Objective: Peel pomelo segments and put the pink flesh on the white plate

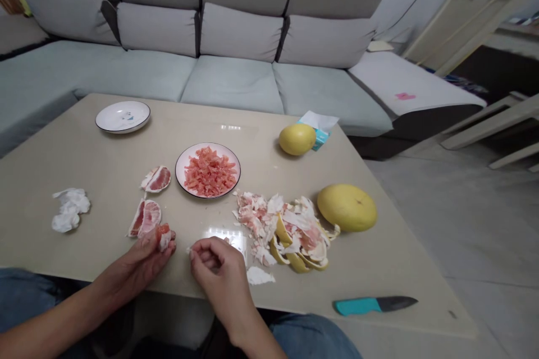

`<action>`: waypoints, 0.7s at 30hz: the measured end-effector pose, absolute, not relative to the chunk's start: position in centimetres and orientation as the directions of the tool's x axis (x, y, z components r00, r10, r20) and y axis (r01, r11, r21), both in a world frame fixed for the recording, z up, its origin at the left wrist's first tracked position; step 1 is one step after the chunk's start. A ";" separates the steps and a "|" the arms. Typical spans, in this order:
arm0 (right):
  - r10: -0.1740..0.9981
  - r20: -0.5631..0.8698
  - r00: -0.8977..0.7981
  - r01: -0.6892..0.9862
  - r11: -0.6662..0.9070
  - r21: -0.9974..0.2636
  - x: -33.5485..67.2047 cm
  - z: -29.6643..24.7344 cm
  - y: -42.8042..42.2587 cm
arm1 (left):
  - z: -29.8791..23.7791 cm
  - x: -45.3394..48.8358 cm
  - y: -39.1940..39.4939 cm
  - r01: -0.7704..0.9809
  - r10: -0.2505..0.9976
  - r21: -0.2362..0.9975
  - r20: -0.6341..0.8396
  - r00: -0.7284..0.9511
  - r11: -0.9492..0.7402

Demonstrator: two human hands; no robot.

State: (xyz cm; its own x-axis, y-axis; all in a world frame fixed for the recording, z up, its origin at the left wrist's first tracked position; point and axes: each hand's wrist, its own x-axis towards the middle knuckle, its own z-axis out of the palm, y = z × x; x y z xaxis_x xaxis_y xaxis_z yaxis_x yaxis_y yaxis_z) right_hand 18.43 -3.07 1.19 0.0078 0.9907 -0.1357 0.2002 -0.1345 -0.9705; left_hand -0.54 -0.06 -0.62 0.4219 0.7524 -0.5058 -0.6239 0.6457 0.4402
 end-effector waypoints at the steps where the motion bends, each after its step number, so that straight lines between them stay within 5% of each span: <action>1: 0.996 -0.088 0.006 0.237 -0.087 -0.968 18.7 1.2 -2.9 | -0.7 -0.6 0.0 -0.612 0.737 0.428 -0.507 0.447 0.666; 5: 0.997 0.079 -0.014 0.340 0.079 -0.937 19.2 0.9 -2.6 | -0.8 -0.7 -0.1 -0.567 0.707 0.431 -0.517 0.482 0.702; 13: 1.000 0.016 0.011 0.302 0.012 -0.953 16.8 0.2 -3.5 | -1.0 0.3 -0.8 -0.517 0.765 0.565 -0.436 0.474 0.643; 21: 0.999 0.016 0.052 0.286 0.001 -0.958 16.9 1.0 -3.8 | -1.0 0.5 -1.2 -0.511 0.739 0.537 -0.432 0.517 0.672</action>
